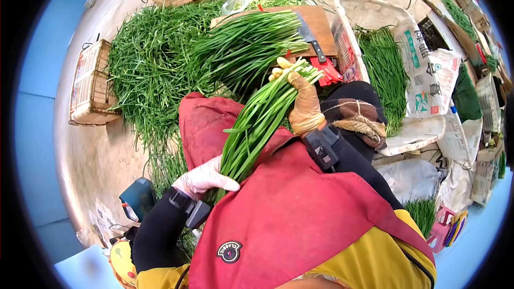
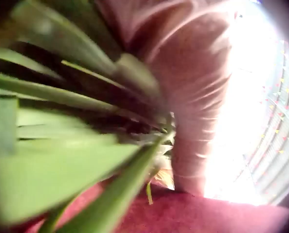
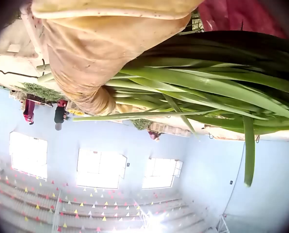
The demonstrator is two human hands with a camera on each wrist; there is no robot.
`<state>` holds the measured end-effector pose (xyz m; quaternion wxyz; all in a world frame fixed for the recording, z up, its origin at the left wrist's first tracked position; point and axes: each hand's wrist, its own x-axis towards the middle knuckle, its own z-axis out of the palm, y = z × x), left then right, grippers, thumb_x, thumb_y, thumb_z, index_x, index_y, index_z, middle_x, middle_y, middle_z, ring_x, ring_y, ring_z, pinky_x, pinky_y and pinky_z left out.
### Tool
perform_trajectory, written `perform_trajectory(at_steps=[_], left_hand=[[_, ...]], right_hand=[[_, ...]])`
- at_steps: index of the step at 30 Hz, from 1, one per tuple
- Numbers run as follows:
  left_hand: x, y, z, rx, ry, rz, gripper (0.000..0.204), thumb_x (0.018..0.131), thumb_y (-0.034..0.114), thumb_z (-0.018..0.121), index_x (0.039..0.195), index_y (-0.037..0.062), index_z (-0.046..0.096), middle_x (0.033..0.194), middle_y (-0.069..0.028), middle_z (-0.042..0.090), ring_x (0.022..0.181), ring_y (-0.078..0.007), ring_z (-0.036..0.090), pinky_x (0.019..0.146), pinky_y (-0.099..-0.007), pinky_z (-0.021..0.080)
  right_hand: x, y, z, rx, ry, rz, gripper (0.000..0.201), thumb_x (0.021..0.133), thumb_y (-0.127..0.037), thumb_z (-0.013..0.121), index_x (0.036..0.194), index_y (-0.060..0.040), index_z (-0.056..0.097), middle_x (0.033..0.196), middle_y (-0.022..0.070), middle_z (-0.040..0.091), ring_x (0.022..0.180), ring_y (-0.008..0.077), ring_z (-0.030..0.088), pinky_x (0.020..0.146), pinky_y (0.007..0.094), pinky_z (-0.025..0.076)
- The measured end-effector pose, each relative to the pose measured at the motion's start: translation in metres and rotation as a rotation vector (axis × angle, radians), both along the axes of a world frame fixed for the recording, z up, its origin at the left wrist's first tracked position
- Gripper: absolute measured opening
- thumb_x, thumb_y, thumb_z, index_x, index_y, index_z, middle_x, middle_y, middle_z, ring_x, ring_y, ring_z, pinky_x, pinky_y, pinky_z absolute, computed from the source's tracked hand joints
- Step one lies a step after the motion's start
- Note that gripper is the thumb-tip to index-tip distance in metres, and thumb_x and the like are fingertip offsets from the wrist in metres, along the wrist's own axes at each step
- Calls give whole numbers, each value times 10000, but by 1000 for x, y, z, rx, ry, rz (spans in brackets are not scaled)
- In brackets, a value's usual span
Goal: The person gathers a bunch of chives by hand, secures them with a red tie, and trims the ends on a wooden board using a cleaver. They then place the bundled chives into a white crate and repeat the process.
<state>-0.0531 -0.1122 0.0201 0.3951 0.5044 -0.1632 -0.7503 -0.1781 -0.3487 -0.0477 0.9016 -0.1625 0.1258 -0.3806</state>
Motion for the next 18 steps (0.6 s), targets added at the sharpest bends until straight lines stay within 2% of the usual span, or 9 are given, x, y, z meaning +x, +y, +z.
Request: perform_trajectory(at_steps=[3, 6, 7, 9, 11, 14, 15, 17, 18], left_hand=[[3, 14, 1, 128, -177, 51, 373, 806, -17, 694, 1168, 23, 610, 1072, -31, 650, 860, -106, 631, 764, -235, 510], [21, 35, 20, 170, -224, 197, 369, 838, 9, 658, 1197, 18, 570, 1009, -57, 649, 704, -167, 673, 606, -246, 531], [29, 48, 18, 215, -284, 203, 366, 846, 12, 638, 1202, 28, 557, 968, -51, 645, 707, -169, 681, 572, -247, 524], [33, 63, 21, 245, -336, 211, 313, 838, 13, 633, 1144, 25, 569, 895, -49, 642, 630, -145, 653, 507, -228, 495], [38, 75, 9, 233, -393, 211, 286, 831, 17, 639, 1108, 27, 570, 850, -44, 633, 576, -127, 615, 478, -218, 470], [38, 86, -2, 222, -456, 221, 264, 828, 11, 631, 1084, 38, 571, 784, -24, 611, 512, -87, 537, 443, -199, 424], [36, 85, -2, 226, -468, 240, 271, 832, 2, 616, 1095, 48, 572, 762, -8, 599, 503, -64, 496, 437, -189, 403], [34, 80, 2, 227, -456, 247, 267, 834, 6, 625, 1091, 57, 575, 740, 10, 574, 520, -51, 482, 428, -179, 371], [32, 79, 3, 229, -450, 257, 272, 835, 16, 636, 1096, 59, 573, 736, 18, 564, 534, -46, 476, 427, -177, 367]], right_hand=[[2, 1, 0, -32, 26, 117, 443, 846, -124, 667, 1245, 23, 541, 1040, 132, 666, 945, 244, 651, 849, 364, 538], [7, -2, -17, -23, -61, 228, 514, 861, -205, 682, 1312, -40, 500, 1180, 117, 615, 1037, 237, 615, 901, 380, 521], [5, -6, -23, -6, -8, 294, 524, 891, -260, 641, 1336, -30, 485, 1247, 151, 580, 1113, 282, 573, 965, 435, 470], [5, -5, -28, -180, 220, 262, 517, 905, -300, 623, 1342, -56, 492, 1237, 117, 589, 1114, 271, 564, 957, 398, 449], [0, -4, -25, -315, 576, 294, 485, 908, -344, 616, 1326, -111, 537, 1198, 41, 615, 1092, 197, 563, 946, 317, 393], [6, 2, -24, -616, 595, 249, 449, 905, -341, 649, 1213, -17, 612, 1062, 37, 667, 967, 100, 577, 872, 226, 437], [10, 6, -26, -770, 643, 234, 516, 883, -408, 653, 1211, -12, 609, 1012, 73, 672, 931, 167, 603, 855, 293, 460], [19, 5, -20, -1365, 826, 136, 604, 839, -503, 651, 1201, -21, 614, 1020, 132, 652, 967, 277, 596, 887, 366, 451], [21, 11, -11, -1512, 924, 96, 678, 806, -583, 627, 1194, -27, 616, 1085, 186, 612, 1069, 359, 542, 939, 410, 418]])
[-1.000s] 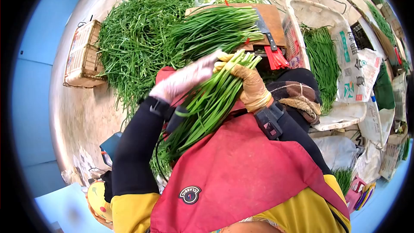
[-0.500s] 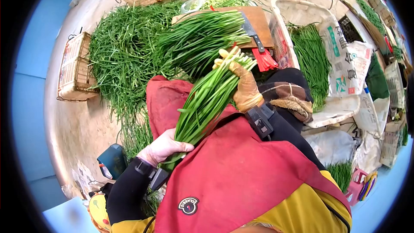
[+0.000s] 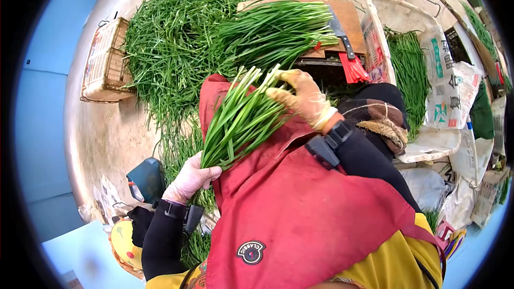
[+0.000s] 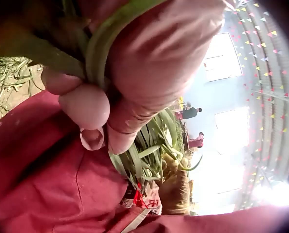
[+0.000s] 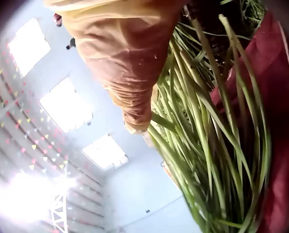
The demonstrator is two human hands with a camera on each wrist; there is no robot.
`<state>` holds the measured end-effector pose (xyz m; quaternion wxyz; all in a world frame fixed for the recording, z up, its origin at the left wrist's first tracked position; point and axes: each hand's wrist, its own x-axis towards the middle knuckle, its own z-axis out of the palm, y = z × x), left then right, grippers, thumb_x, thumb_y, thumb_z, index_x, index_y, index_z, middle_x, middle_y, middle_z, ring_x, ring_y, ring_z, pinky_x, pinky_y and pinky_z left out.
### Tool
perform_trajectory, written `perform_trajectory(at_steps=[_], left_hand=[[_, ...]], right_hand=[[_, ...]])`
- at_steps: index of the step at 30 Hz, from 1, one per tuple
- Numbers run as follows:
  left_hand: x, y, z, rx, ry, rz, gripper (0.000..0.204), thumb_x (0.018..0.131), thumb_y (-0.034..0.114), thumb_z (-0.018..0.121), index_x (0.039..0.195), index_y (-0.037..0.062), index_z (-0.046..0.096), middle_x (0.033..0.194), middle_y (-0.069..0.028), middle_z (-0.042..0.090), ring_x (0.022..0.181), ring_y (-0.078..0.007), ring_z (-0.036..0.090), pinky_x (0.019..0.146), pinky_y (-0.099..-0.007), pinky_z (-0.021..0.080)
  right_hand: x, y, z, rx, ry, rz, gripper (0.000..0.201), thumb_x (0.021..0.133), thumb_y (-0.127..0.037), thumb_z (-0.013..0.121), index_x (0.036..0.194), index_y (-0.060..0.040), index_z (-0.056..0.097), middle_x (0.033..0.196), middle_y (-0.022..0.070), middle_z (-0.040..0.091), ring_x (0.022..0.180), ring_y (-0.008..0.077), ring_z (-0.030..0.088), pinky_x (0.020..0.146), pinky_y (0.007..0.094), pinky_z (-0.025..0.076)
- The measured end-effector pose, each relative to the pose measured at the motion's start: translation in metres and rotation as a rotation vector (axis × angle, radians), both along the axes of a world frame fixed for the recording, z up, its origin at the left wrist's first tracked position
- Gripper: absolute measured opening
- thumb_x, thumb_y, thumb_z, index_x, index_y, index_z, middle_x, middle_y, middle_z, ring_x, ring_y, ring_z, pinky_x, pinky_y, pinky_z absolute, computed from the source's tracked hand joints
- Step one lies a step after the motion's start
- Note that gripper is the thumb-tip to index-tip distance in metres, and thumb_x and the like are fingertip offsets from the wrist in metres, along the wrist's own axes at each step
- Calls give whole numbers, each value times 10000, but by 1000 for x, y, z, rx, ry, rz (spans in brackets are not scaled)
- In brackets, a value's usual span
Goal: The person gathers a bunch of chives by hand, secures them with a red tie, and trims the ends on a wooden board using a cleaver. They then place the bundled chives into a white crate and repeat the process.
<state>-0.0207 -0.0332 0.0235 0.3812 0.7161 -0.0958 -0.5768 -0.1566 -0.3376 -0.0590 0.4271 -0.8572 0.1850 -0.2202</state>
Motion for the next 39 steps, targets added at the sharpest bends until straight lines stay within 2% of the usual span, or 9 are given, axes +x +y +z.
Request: perform_trajectory(at_steps=[4, 7, 12, 15, 23, 27, 31, 35, 39], left_hand=[[5, 2, -6, 10, -26, -1, 313, 837, 59, 674, 1131, 74, 568, 760, 42, 566, 568, -33, 469, 423, -174, 351], [4, 1, -6, 0, -27, 51, 349, 836, 80, 692, 1161, 86, 564, 787, 51, 579, 577, -28, 468, 419, -173, 339], [6, 6, -11, -4, 30, 115, 376, 832, 72, 712, 1177, 98, 567, 838, 46, 610, 579, -26, 473, 442, -162, 346], [6, 9, -16, -3, 16, 133, 380, 833, 68, 709, 1184, 95, 566, 844, 42, 610, 578, -29, 475, 442, -166, 350], [3, 6, -17, -10, 16, 112, 395, 825, 70, 709, 1193, 74, 563, 800, 33, 592, 571, -36, 474, 418, -170, 331], [1, 4, -9, 5, 16, 112, 376, 819, 91, 720, 1166, 81, 574, 762, 40, 567, 568, -32, 457, 421, -172, 319], [0, 4, -14, -7, 20, 112, 336, 815, 82, 716, 1124, 92, 586, 746, 44, 559, 569, -28, 456, 417, -163, 311], [1, 10, -19, -10, -1, 128, 296, 819, 120, 720, 1084, 84, 593, 727, 32, 565, 525, -33, 437, 409, -167, 295], [0, 10, -20, -13, -14, 127, 282, 820, 111, 715, 1073, 78, 594, 722, 30, 565, 521, -35, 436, 412, -167, 294]], right_hand=[[24, 6, -3, -265, -88, -22, 428, 803, -401, 681, 1095, -88, 685, 1156, 144, 602, 1090, 352, 529, 949, 420, 413], [36, 2, -8, 14, -33, 124, 196, 840, -259, 669, 884, -76, 722, 877, 116, 661, 895, 280, 604, 819, 383, 475], [0, -69, -28, 345, -86, -322, 325, 911, -270, 522, 732, -50, 681, 703, 147, 639, 692, 261, 606, 680, 363, 467], [-45, -121, -32, 207, 330, -201, 276, 860, -297, 601, 846, -35, 688, 812, 142, 671, 769, 234, 626, 714, 354, 460], [-14, -9, 1, -253, 162, 153, 319, 809, -402, 665, 981, -140, 725, 845, 98, 664, 842, 314, 620, 807, 403, 461], [-7, -12, -23, -117, 254, 218, 259, 836, -360, 647, 969, -153, 726, 815, 96, 654, 819, 328, 609, 780, 404, 470], [-26, -33, -50, 506, 2, 114, 274, 902, -273, 604, 914, -10, 679, 790, 121, 660, 728, 195, 631, 686, 317, 493], [-53, -89, -25, -118, 816, 126, 248, 834, -276, 643, 925, -55, 710, 803, 143, 690, 727, 272, 672, 706, 374, 508], [-57, -84, -12, 258, 776, 342, 371, 867, -417, 631, 1005, -79, 698, 938, 169, 697, 928, 228, 669, 796, 333, 489]])
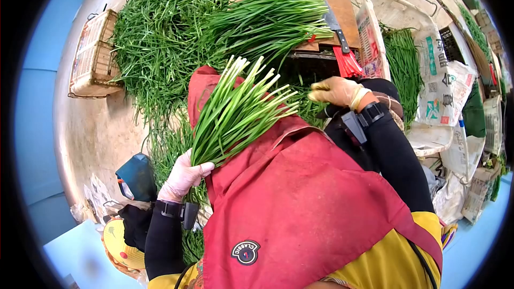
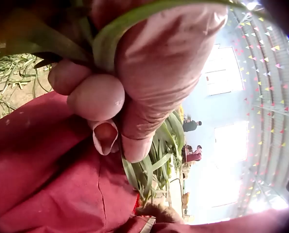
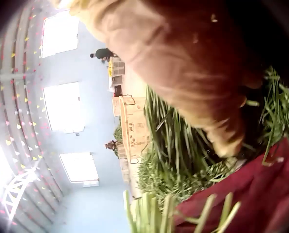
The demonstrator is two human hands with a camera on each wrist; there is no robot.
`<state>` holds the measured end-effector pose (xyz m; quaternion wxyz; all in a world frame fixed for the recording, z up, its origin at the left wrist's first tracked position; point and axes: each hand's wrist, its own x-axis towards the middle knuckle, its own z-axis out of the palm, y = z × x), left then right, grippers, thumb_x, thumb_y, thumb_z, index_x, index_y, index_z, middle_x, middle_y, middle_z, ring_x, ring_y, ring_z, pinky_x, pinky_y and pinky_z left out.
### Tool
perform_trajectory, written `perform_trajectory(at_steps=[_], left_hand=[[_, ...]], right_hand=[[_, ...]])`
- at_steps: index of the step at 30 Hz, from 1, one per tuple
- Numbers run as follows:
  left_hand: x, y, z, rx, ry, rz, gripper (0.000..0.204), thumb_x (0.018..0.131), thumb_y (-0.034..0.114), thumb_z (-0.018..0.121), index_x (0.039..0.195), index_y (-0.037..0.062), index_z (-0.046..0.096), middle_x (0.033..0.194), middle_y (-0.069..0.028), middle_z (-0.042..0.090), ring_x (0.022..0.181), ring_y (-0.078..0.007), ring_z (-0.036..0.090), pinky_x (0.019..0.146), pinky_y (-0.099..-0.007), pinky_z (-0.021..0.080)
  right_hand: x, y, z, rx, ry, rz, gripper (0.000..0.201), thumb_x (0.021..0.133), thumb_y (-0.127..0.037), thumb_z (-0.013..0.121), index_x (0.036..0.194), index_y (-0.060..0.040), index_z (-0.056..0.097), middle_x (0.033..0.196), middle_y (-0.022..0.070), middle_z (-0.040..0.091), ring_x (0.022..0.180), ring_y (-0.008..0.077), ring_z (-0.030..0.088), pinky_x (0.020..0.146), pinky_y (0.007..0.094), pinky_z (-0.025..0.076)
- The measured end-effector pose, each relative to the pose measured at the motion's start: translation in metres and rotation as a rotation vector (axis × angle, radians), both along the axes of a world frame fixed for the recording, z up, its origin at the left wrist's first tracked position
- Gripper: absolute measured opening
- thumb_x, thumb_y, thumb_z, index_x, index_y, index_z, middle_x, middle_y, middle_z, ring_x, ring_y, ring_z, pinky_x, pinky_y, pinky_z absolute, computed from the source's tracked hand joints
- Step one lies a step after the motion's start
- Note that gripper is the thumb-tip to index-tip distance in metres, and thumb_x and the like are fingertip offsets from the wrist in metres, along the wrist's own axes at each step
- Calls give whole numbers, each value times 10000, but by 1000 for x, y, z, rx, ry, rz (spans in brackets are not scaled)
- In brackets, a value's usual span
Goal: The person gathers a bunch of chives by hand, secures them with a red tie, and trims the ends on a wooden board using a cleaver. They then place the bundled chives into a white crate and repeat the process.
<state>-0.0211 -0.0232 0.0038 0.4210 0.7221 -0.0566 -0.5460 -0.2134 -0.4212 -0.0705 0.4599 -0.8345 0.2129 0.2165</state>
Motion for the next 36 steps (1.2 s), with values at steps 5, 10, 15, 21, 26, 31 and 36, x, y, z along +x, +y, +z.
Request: perform_trajectory(at_steps=[5, 10, 15, 21, 26, 31, 36], left_hand=[[-2, 1, -2, -19, -14, 4, 267, 822, 115, 712, 1061, 79, 597, 708, 30, 557, 521, -34, 434, 412, -168, 291], [-1, 3, -4, -7, 10, 0, 346, 824, 43, 696, 1151, 84, 588, 751, 45, 573, 541, -21, 445, 413, -167, 300], [-2, -2, -12, -61, 30, 6, 385, 822, 35, 696, 1184, 83, 576, 786, 46, 595, 563, -14, 454, 425, -163, 305], [0, 0, -7, -48, 15, 4, 349, 819, 44, 693, 1149, 73, 582, 775, 40, 583, 562, -23, 444, 443, -171, 308], [0, -2, -5, -1, 4, -19, 294, 813, 66, 695, 1090, 67, 597, 738, 38, 555, 548, -37, 428, 453, -184, 309], [-2, -2, -9, -46, 4, 19, 358, 814, 47, 700, 1154, 95, 600, 727, 56, 569, 513, -11, 416, 414, -164, 285], [3, 4, -9, -22, 10, -11, 366, 819, 18, 691, 1166, 80, 594, 828, 38, 627, 568, -12, 460, 442, -160, 321]], right_hand=[[40, 65, -8, 913, -401, -380, 534, 873, -157, 672, 1318, 58, 467, 1126, 115, 634, 977, 146, 625, 875, 271, 487], [36, 59, -9, 670, -369, -473, 250, 851, -114, 683, 1054, 28, 647, 926, 79, 685, 807, 135, 643, 757, 275, 527], [23, 41, -3, 749, -386, -518, 170, 857, -134, 650, 936, 16, 672, 885, 72, 687, 700, 93, 607, 657, 215, 492], [0, -4, -39, -173, -293, -493, 169, 809, -193, 612, 799, -32, 661, 702, 122, 653, 629, 174, 618, 614, 320, 488], [-3, 7, -20, 467, -355, -387, 355, 882, -166, 610, 1190, 10, 600, 1001, 70, 661, 888, 115, 617, 809, 246, 493], [24, 55, -25, 925, -380, -406, 525, 808, 21, 555, 1330, 19, 492, 1070, 58, 637, 912, 103, 588, 822, 230, 469], [23, 49, -12, 1016, -440, -648, 363, 793, -5, 582, 1151, 48, 609, 993, 71, 656, 797, 120, 604, 734, 245, 492]])
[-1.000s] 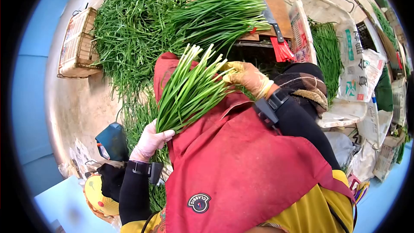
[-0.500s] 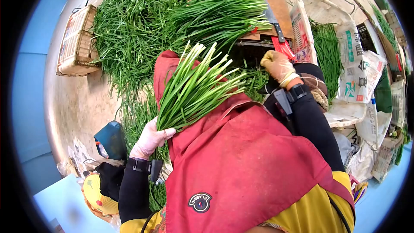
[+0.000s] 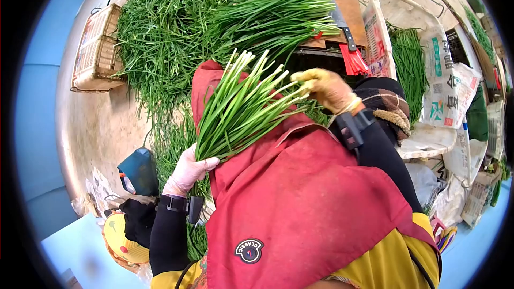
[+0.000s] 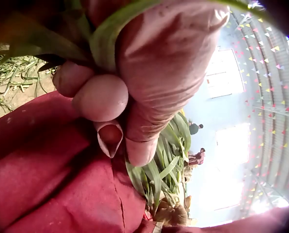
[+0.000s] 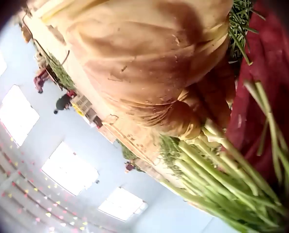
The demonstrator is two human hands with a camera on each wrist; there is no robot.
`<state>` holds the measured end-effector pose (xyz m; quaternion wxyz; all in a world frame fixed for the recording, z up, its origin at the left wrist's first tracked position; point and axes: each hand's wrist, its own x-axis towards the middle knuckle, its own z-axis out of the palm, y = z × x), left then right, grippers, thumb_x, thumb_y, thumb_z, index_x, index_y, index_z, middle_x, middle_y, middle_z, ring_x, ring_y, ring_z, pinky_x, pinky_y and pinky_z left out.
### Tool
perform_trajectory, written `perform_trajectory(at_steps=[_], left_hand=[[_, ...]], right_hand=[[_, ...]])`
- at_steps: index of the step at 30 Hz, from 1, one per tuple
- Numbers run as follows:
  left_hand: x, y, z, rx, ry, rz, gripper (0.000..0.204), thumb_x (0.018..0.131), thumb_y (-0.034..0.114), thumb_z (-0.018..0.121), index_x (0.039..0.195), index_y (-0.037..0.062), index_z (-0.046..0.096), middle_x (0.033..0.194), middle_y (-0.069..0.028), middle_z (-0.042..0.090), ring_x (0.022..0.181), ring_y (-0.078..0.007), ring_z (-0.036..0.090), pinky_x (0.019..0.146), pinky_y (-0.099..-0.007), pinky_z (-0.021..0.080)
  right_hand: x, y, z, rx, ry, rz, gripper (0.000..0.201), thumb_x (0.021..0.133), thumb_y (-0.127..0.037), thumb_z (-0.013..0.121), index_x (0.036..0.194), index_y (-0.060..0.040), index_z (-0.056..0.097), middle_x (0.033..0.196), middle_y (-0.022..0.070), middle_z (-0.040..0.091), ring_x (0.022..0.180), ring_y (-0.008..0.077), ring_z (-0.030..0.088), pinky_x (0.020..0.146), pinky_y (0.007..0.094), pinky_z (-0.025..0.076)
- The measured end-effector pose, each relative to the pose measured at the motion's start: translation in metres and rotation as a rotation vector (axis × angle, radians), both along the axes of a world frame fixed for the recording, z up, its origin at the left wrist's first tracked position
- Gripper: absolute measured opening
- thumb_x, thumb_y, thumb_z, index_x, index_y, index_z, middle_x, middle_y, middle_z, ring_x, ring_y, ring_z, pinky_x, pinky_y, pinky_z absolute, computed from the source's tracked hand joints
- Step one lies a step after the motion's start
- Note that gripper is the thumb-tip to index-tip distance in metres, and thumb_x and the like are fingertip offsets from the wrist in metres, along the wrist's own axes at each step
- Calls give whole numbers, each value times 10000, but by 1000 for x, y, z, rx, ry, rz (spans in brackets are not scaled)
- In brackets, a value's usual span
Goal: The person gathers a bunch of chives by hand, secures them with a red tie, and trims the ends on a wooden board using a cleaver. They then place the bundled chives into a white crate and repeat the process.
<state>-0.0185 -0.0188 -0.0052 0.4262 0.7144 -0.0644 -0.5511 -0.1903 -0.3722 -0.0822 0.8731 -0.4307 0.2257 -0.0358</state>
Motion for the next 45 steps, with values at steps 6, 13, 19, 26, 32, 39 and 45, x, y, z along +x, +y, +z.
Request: perform_trajectory(at_steps=[6, 13, 19, 26, 32, 39, 45], left_hand=[[-7, -4, -1, -63, 21, 62, 415, 814, -13, 687, 1203, 77, 576, 897, 37, 638, 608, -17, 468, 481, -166, 348], [-12, -8, 4, -33, -76, 57, 292, 806, 71, 708, 1078, 80, 603, 681, 36, 550, 477, -27, 416, 388, -178, 289], [-6, 3, 1, 15, -36, 40, 347, 815, 6, 701, 1131, 77, 576, 800, 45, 602, 552, -17, 443, 443, -167, 320], [4, 11, -5, -13, -21, 16, 292, 808, 61, 722, 1074, 84, 602, 729, 47, 588, 496, -10, 409, 406, -161, 280], [6, 8, -1, 0, -22, 18, 322, 803, 63, 732, 1101, 90, 612, 759, 52, 612, 498, -3, 404, 409, -161, 282], [13, 3, 2, 25, -78, -50, 344, 795, 74, 736, 1118, 84, 617, 775, 54, 611, 494, -10, 406, 407, -175, 281], [13, 4, 11, 9, -15, 11, 357, 796, -40, 705, 1127, 50, 608, 987, 33, 655, 771, -29, 539, 658, -203, 461]], right_hand=[[-20, -29, 60, -705, 56, 128, 281, 893, -287, 627, 948, -29, 725, 929, 78, 709, 880, 172, 644, 854, 302, 481], [41, 48, 49, -1415, 364, 762, 634, 880, -659, 404, 1139, -147, 675, 1061, 175, 667, 1114, 359, 564, 943, 603, 347], [50, 54, 8, -1282, 407, 413, 396, 852, -441, 539, 908, -95, 724, 889, 183, 680, 853, 364, 652, 786, 431, 504], [5, -30, -14, -1480, 734, 535, 271, 793, -308, 625, 868, -63, 715, 913, 201, 679, 905, 360, 652, 811, 432, 514], [14, -43, 17, -1316, 197, 367, 601, 823, -308, 646, 1328, -19, 496, 1212, 231, 593, 1158, 349, 550, 964, 378, 439], [91, -18, -2, -548, 27, 415, 418, 848, -122, 607, 1252, -16, 582, 1089, 67, 663, 905, 111, 615, 721, 234, 497], [63, -42, -21, -639, 239, 192, 133, 852, -91, 608, 899, 0, 694, 736, 61, 681, 609, 107, 609, 576, 255, 500]])
